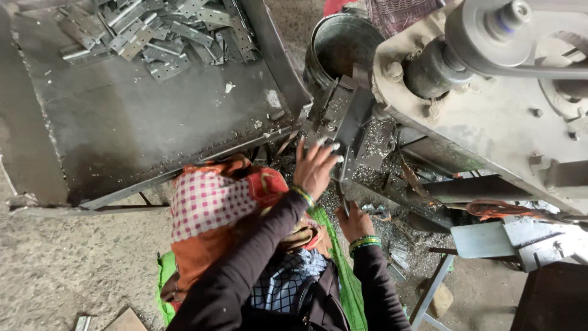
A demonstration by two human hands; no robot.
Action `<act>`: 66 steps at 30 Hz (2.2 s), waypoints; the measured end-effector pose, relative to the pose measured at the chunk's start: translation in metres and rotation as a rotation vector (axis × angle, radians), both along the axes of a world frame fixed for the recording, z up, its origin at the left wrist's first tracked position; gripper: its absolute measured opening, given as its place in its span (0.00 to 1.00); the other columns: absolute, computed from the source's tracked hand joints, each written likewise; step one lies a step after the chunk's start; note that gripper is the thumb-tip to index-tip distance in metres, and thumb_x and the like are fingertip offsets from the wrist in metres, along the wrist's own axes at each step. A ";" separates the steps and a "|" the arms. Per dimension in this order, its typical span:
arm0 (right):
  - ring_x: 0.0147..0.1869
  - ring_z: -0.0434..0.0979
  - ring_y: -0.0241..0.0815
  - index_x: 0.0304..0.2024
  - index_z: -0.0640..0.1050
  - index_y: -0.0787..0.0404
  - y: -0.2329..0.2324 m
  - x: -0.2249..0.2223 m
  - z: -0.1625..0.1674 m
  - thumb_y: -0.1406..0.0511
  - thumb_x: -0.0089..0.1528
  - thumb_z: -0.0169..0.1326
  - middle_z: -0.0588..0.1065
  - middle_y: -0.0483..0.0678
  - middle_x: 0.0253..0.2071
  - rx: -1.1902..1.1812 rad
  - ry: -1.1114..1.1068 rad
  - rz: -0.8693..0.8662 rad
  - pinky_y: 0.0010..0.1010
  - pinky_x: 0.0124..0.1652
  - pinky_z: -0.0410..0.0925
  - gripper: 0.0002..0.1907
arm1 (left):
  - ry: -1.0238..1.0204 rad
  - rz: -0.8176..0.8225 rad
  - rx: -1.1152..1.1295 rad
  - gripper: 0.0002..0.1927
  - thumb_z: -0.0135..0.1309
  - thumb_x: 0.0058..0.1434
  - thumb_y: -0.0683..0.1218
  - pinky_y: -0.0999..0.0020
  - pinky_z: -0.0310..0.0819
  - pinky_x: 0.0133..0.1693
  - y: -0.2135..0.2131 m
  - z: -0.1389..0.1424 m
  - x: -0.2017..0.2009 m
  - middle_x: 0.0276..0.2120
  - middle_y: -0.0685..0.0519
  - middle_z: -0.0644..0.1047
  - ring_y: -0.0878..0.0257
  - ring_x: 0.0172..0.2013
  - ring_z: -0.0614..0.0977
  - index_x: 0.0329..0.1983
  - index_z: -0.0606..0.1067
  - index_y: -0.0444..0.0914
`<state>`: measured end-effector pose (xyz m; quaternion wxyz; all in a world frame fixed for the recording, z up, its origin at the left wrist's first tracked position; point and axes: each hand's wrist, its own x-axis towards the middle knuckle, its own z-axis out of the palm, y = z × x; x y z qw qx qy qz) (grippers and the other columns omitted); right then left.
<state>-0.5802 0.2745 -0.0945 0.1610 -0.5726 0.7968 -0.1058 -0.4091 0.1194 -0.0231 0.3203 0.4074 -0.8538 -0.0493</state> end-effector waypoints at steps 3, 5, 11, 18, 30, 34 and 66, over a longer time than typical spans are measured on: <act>0.31 0.81 0.65 0.49 0.74 0.58 -0.002 0.001 0.006 0.47 0.63 0.53 0.79 0.61 0.28 0.001 0.002 -0.040 0.54 0.30 0.72 0.24 | 0.153 -0.168 0.010 0.14 0.68 0.54 0.49 0.48 0.58 0.68 -0.024 0.018 -0.003 0.52 0.63 0.80 0.62 0.62 0.73 0.43 0.79 0.53; 0.31 0.83 0.63 0.49 0.74 0.57 -0.004 0.003 0.011 0.46 0.63 0.53 0.80 0.60 0.30 0.079 -0.062 -0.067 0.52 0.31 0.74 0.24 | 0.112 -0.214 0.268 0.12 0.64 0.60 0.52 0.52 0.68 0.60 -0.036 0.040 -0.006 0.49 0.63 0.81 0.61 0.54 0.77 0.46 0.77 0.52; 0.37 0.82 0.66 0.47 0.73 0.58 -0.004 0.006 0.018 0.46 0.64 0.52 0.81 0.61 0.34 0.103 -0.113 -0.069 0.55 0.37 0.73 0.24 | 0.080 0.071 0.424 0.22 0.62 0.63 0.50 0.57 0.80 0.43 -0.028 0.080 -0.049 0.49 0.45 0.79 0.53 0.42 0.82 0.56 0.72 0.38; 0.37 0.83 0.66 0.49 0.72 0.58 -0.003 0.000 0.007 0.47 0.64 0.50 0.81 0.62 0.36 0.076 -0.140 -0.044 0.54 0.37 0.74 0.24 | 0.104 -0.120 0.384 0.27 0.60 0.56 0.47 0.52 0.76 0.58 -0.004 0.035 -0.046 0.61 0.44 0.74 0.49 0.57 0.77 0.61 0.72 0.40; 0.31 0.83 0.57 0.50 0.72 0.59 -0.007 -0.002 0.033 0.46 0.64 0.52 0.81 0.58 0.31 0.244 -0.148 -0.074 0.48 0.33 0.75 0.25 | -0.329 0.034 0.339 0.37 0.61 0.56 0.59 0.32 0.28 0.71 -0.044 0.048 -0.044 0.67 0.54 0.68 0.54 0.70 0.63 0.67 0.67 0.42; 0.31 0.82 0.62 0.48 0.74 0.60 0.014 0.014 -0.028 0.49 0.67 0.49 0.80 0.63 0.38 -0.032 -0.100 -0.018 0.50 0.31 0.75 0.22 | -0.341 0.029 0.397 0.36 0.60 0.55 0.58 0.32 0.28 0.70 -0.050 0.045 -0.046 0.67 0.54 0.67 0.55 0.70 0.63 0.66 0.67 0.42; 0.19 0.74 0.46 0.49 0.73 0.57 0.005 -0.006 -0.005 0.50 0.72 0.42 0.78 0.49 0.25 0.353 -0.035 -0.028 0.41 0.20 0.72 0.19 | -0.193 0.067 0.295 0.28 0.54 0.61 0.44 0.31 0.28 0.72 -0.071 0.019 -0.070 0.67 0.54 0.70 0.53 0.69 0.67 0.67 0.68 0.43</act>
